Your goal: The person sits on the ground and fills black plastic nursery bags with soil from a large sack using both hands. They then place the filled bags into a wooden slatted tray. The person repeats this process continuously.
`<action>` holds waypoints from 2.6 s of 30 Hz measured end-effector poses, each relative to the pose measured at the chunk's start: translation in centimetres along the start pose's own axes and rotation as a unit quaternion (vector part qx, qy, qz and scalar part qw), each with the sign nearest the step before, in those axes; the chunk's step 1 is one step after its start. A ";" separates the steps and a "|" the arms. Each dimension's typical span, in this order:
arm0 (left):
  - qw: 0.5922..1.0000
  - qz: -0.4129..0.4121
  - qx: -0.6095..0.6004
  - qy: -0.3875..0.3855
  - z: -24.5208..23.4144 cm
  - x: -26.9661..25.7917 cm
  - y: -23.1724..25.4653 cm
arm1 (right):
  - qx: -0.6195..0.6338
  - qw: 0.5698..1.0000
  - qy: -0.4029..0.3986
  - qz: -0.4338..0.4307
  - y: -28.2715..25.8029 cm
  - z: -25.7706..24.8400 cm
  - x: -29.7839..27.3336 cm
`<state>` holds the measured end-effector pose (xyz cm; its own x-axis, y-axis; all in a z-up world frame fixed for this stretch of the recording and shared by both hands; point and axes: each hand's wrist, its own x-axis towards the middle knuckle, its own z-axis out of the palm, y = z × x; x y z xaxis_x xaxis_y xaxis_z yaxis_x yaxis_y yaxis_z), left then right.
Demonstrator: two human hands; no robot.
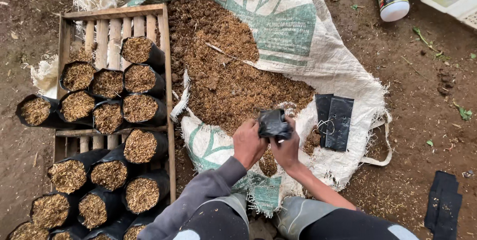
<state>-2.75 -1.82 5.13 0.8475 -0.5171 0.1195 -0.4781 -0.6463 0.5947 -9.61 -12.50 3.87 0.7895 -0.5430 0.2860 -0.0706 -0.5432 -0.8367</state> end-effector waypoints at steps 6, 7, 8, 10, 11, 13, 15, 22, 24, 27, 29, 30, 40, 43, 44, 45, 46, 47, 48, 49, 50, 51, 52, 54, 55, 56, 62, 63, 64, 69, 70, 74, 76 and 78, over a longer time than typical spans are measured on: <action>0.985 -0.111 -0.122 0.056 -0.3 0.3 -2.0 | -0.097 0.995 0.011 -0.026 2.2 -1.5 1.6; 0.984 -0.116 -0.122 0.055 -0.5 -0.1 -1.7 | -0.097 0.995 0.007 -0.025 1.1 -1.6 1.4; 0.994 0.037 -0.043 0.096 -0.8 -0.5 -1.3 | -0.087 0.995 -0.035 -0.024 -0.1 -1.6 1.3; 0.971 0.194 0.036 0.132 1.3 -1.3 -2.8 | -0.078 0.994 -0.071 -0.022 -0.9 -2.0 1.4; 0.974 0.198 0.026 0.108 3.7 -1.7 -4.6 | -0.079 0.993 -0.087 -0.006 -0.5 -2.4 1.7; 0.975 0.203 0.016 0.085 5.7 -2.3 -6.5 | -0.081 0.991 -0.102 0.009 0.6 -2.8 1.9; 0.969 0.218 0.060 0.103 5.2 -2.9 -6.9 | -0.152 0.980 -0.123 0.043 2.4 -3.1 1.2; 0.971 0.232 0.029 0.045 4.7 -3.0 -6.8 | -0.076 0.971 -0.202 0.102 6.9 -0.2 2.2; 0.974 -0.186 -0.130 -0.010 2.3 -1.8 -6.7 | 0.042 0.915 -0.336 0.221 2.6 -1.8 4.7; 0.926 -0.310 -0.196 0.087 -1.6 -0.1 -7.0 | -0.015 0.949 -0.297 0.102 6.7 1.6 5.4; 0.915 -0.354 -0.182 0.069 -2.2 -0.5 -6.9 | -0.103 0.932 -0.346 0.005 6.7 2.3 5.3; 0.901 -0.397 -0.169 0.052 -2.7 -0.5 -7.0 | -0.189 0.897 -0.389 -0.093 6.6 2.8 5.5; 0.883 -0.413 -0.220 0.044 4.1 -2.7 -16.1 | -0.194 0.953 -0.218 -0.077 9.7 7.5 11.1; 0.862 -0.411 -0.284 0.089 2.4 -1.2 -14.8 | -0.229 0.886 -0.403 -0.014 4.3 8.7 11.0; 0.853 -0.417 -0.292 0.113 2.3 -0.7 -15.0 | -0.262 0.875 -0.397 -0.088 4.4 9.2 10.0; 0.845 -0.420 -0.300 0.136 2.1 -0.1 -15.2 | -0.295 0.859 -0.385 -0.162 4.4 9.6 9.1; 0.845 -0.421 -0.301 0.135 1.5 0.3 -14.7 | -0.295 0.859 -0.386 -0.160 5.1 9.9 7.0; 0.849 -0.403 -0.303 0.156 1.0 1.2 -14.2 | -0.307 0.861 -0.360 -0.189 6.0 10.1 5.5; 0.852 -0.386 -0.305 0.177 0.4 2.1 -13.7 | -0.318 0.861 -0.333 -0.217 6.8 10.3 3.9; 0.851 -0.384 -0.310 0.179 0.7 2.6 -13.5 | -0.323 0.859 -0.331 -0.220 8.3 10.7 3.0; 0.856 -0.362 -0.321 0.182 1.0 3.2 -13.4 | -0.330 0.861 -0.305 -0.237 9.9 11.1 2.2; 0.861 -0.341 -0.330 0.185 1.1 3.6 -13.4 | -0.334 0.863 -0.281 -0.252 11.3 11.6 1.2; 0.859 -0.340 -0.334 0.186 1.7 3.6 -13.0 | -0.337 0.862 -0.281 -0.254 11.3 10.7 1.5; 0.886 -0.311 -0.295 0.177 2.8 4.1 -12.2 | -0.151 0.932 -0.326 0.041 11.3 9.4 2.5; 0.884 -0.312 -0.299 0.176 2.6 4.0 -11.5 | -0.155 0.932 -0.326 0.042 8.8 7.4 3.6; 0.895 -0.303 -0.276 0.176 2.4 4.0 -10.8 | -0.090 0.936 -0.313 0.131 6.5 5.5 4.8; 0.919 -0.256 -0.269 0.134 5.7 3.2 -8.3 | 0.323 0.751 -0.224 0.530 7.7 1.9 6.2; 0.924 -0.238 -0.272 0.122 6.0 3.2 -8.0 | 0.356 0.702 -0.223 0.575 4.8 2.4 6.7; 0.925 -0.237 -0.270 0.124 5.8 2.9 -7.5 | 0.359 0.702 -0.224 0.573 4.3 2.3 6.9; 0.904 -0.246 -0.349 0.006 6.9 2.4 -9.1 | 0.305 0.716 -0.321 0.539 2.2 1.3 8.3; 0.904 -0.250 -0.348 0.007 6.9 1.5 -8.8 | 0.304 0.714 -0.324 0.541 1.3 0.8 7.6; 0.891 -0.285 -0.352 -0.044 6.9 1.4 -8.8 | 0.254 0.736 -0.365 0.511 -3.9 -0.6 8.6; 0.888 -0.290 -0.353 -0.051 6.7 1.5 -9.3 | 0.198 0.754 -0.394 0.486 -5.8 -1.7 9.9; 0.870 -0.323 -0.371 -0.023 6.2 1.4 -9.8 | 0.164 0.788 -0.413 0.426 -6.0 -3.0 10.6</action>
<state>1.74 0.32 -5.44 0.8659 -0.2145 -0.4519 0.3891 -0.2791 0.8779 -2.62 -16.93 13.37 0.6776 0.0544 -0.7334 -0.7354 0.0624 -0.6748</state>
